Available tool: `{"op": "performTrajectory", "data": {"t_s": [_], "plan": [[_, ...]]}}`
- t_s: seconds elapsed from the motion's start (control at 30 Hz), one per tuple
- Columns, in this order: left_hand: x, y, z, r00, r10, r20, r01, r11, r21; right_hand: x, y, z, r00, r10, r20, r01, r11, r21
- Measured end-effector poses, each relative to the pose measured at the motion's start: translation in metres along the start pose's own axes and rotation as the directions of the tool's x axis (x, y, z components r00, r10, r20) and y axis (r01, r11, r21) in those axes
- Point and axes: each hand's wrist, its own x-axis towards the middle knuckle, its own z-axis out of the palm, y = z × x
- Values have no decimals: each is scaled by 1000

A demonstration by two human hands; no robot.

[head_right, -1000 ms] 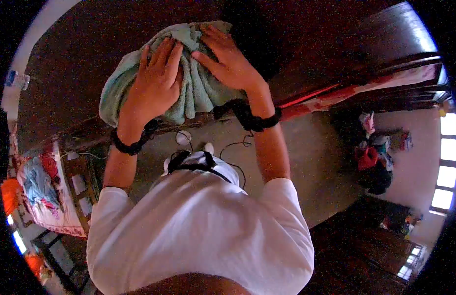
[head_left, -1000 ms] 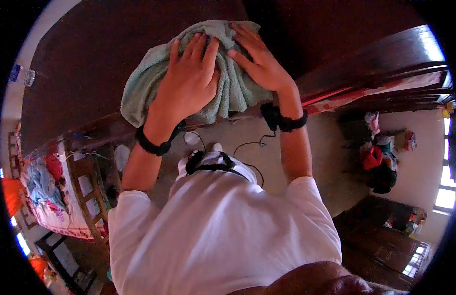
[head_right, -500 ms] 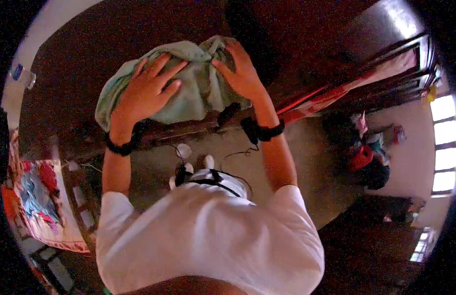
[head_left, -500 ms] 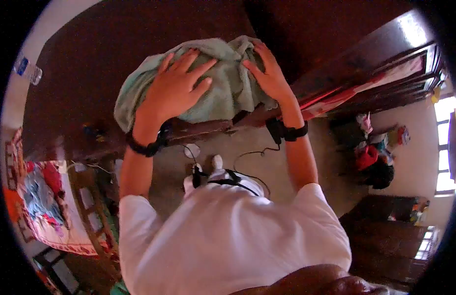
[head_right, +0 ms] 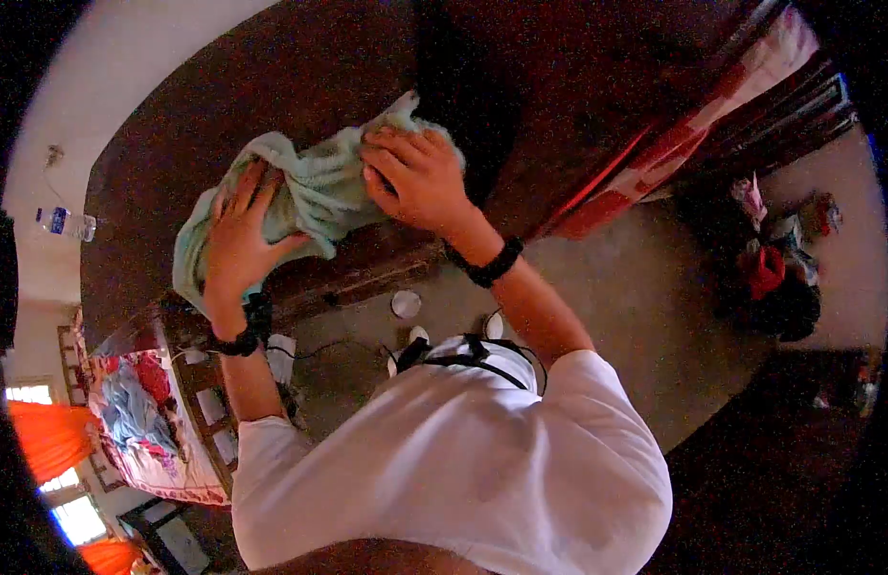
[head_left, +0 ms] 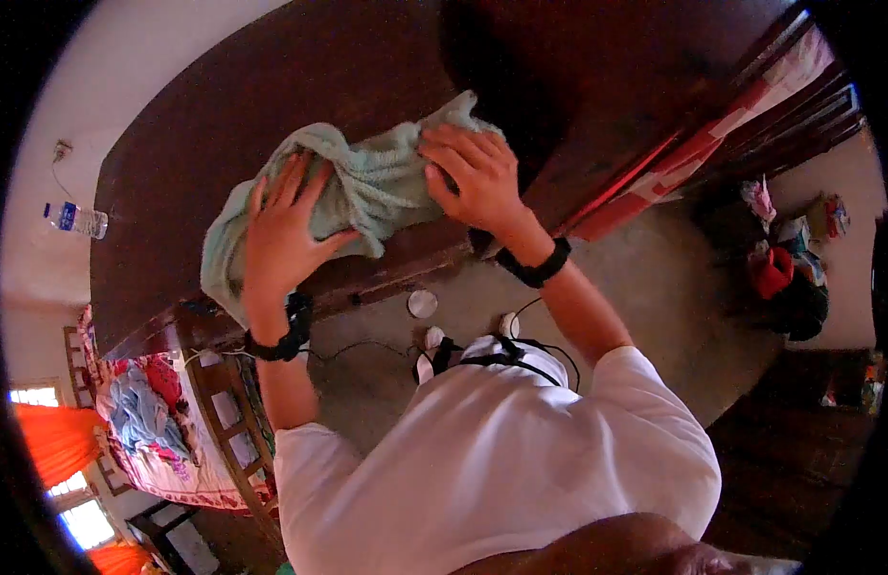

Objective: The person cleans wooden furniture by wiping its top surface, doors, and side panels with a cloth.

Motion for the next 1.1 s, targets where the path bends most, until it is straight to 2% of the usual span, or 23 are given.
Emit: {"op": "performTrajectory", "data": {"t_s": [0.07, 0.2, 0.27, 0.3, 0.33, 0.4, 0.47, 0.53, 0.57, 0.63, 0.67, 0.73, 0.77, 0.8, 0.83, 0.87, 0.9, 0.93, 0.97, 1.0, 1.03, 1.07, 1.1], "plan": [[23, 31, 5, 999, 35, -36, -37, 999, -31, -5, 9, -9, 1000, -14, -25, 17, 996, 85], [62, 88, 20, 990, 102, -96, -107, 993, -55, -23, 20, -21, 996, 81, -23, -75, 976, 203], [73, 109, 25, 987, 119, -104, -125, 991, -50, -33, 26, -34, 980, 197, -35, -166, 897, 411], [77, 119, 25, 984, 127, -127, -133, 990, -42, -40, 28, -45, 956, 283, 72, -280, 820, 499], [82, 128, 27, 980, 134, -149, -141, 989, -39, -49, 34, -51, 953, 294, 73, -290, 815, 501], [90, 143, 30, 983, 143, -114, -141, 990, 20, -73, 53, -59, 919, 272, 285, -389, 751, 534], [96, 161, 35, 986, 144, -78, -139, 988, 74, -93, 71, -74, 892, 254, 374, -430, 729, 532], [103, 179, 41, 979, 106, -172, -87, 990, 115, -105, 80, -92, 857, 225, 464, -472, 704, 530], [105, 182, 44, 982, 101, -162, -84, 991, 109, -106, 80, -101, 755, 244, 609, -579, 683, 444], [108, 197, 60, 943, 11, -333, -15, 1000, -10, -118, 84, -118, 525, 253, 813, -685, 693, 226], [107, 205, 65, 946, 1, -324, -5, 1000, -10, -123, 88, -124, 518, 244, 820, -687, 689, 230], [105, 219, 71, 857, -140, -496, 50, 980, -191, -130, 96, -129, 481, 182, 858, -736, 616, 282], [106, 224, 73, 859, -145, -492, 62, 981, -182, -152, 106, -113, 495, 169, 852, -625, 751, 214], [107, 232, 77, 827, -215, -519, 32, 940, -338, -159, 115, -111, 498, 157, 853, -624, 748, 226], [109, 239, 79, 794, -286, -536, -11, 875, -484, -165, 126, -112, 405, 205, 891, -720, 672, 173], [115, 242, 80, 795, -288, -534, -5, 877, -480, -171, 133, -114, 301, 243, 922, -803, 585, 108], [127, 239, 82, 811, -341, -475, -5, 808, -589, -174, 140, -113, 305, 238, 922, -802, 586, 114], [135, 239, 84, 828, -385, -408, -4, 724, -690, -178, 145, -116, 297, 401, 866, -950, 213, 227], [142, 240, 85, 830, -379, -409, -8, 726, -688, -180, 145, -115, 214, 545, 811, -913, -183, 364], [149, 241, 86, 801, -368, -472, -98, 698, -709, -153, 134, -130, 365, 579, 729, -621, -432, 654], [156, 242, 87, 766, -362, -531, -189, 663, -724, -154, 146, -125, 553, 660, 508, -698, 35, 715], [160, 243, 89, 723, -364, -588, -281, 622, -731, -155, 160, -125, 595, 668, 447, -617, 23, 787], [164, 246, 79, 740, -327, -588, -323, 593, -737, -142, 166, -133, 634, 673, 382, -527, 14, 850]]}}
